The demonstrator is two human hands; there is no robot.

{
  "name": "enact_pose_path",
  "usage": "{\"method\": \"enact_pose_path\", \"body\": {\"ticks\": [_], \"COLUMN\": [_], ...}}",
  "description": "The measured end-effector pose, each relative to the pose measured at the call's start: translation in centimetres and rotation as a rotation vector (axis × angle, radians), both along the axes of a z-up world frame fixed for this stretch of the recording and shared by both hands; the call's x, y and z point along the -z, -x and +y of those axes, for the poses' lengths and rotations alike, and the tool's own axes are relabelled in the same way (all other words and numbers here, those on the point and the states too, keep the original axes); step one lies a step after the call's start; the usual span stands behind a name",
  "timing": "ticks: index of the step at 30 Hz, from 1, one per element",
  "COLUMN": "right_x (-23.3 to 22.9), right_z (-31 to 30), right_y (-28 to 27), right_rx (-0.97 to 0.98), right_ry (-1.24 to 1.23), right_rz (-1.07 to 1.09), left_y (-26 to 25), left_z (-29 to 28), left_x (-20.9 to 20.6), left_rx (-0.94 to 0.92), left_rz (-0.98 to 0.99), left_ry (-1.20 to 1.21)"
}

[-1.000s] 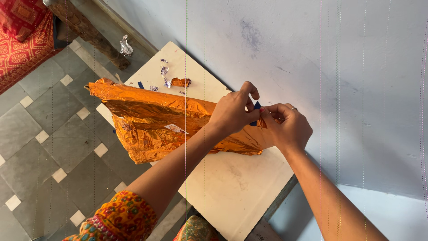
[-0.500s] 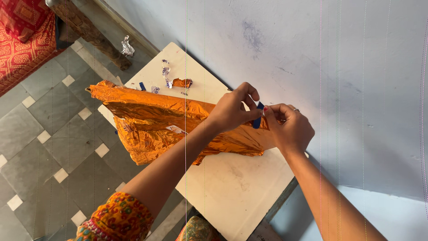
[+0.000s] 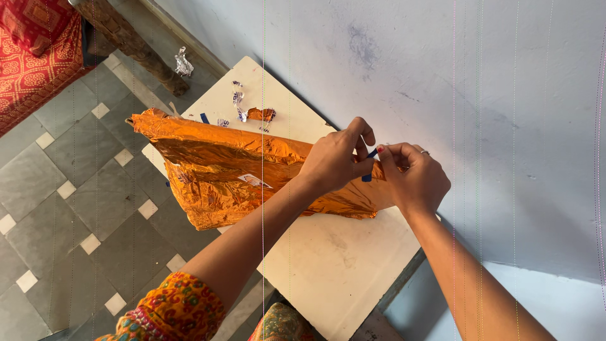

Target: The person wraps a rectangular object with orange metallic foil on a white table. They fold the edges of the foil over the object and secure the folds using small pieces of blue tape. The person repeatedly adjusts the foil and applies tape to hold the wrapping in place.

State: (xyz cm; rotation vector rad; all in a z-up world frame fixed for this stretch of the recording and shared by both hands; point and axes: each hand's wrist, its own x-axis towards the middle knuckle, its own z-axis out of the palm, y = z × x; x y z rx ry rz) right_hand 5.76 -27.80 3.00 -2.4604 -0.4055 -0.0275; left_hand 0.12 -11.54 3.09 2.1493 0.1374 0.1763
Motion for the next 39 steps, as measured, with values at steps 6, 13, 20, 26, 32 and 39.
{"method": "enact_pose_path", "body": {"ticks": [6,13,20,26,32,39], "right_x": [0.3,0.2,0.2,0.0,0.2,0.2], "right_z": [0.2,0.3,0.2,0.6,0.6,0.7], "right_y": [-0.3,-0.2,-0.3,-0.4,-0.6,-0.6], "right_rx": [0.013,0.011,0.015,0.028,0.035,0.038], "right_ry": [0.017,0.025,0.055,0.046,0.068,0.043], "right_rz": [-0.016,-0.018,-0.013,-0.034,-0.015,-0.029], "left_y": [-0.3,-0.5,0.3,0.4,0.4,-0.3], "left_z": [0.1,0.5,-0.2,-0.6,-0.8,-0.3], "left_x": [0.4,0.4,0.2,0.6,1.4,1.5], "left_rx": [-0.021,0.002,-0.038,-0.112,-0.085,-0.043], "left_rz": [-0.022,-0.006,-0.092,-0.23,-0.206,-0.204], "left_ry": [0.016,0.039,0.007,-0.065,-0.121,-0.152]}}
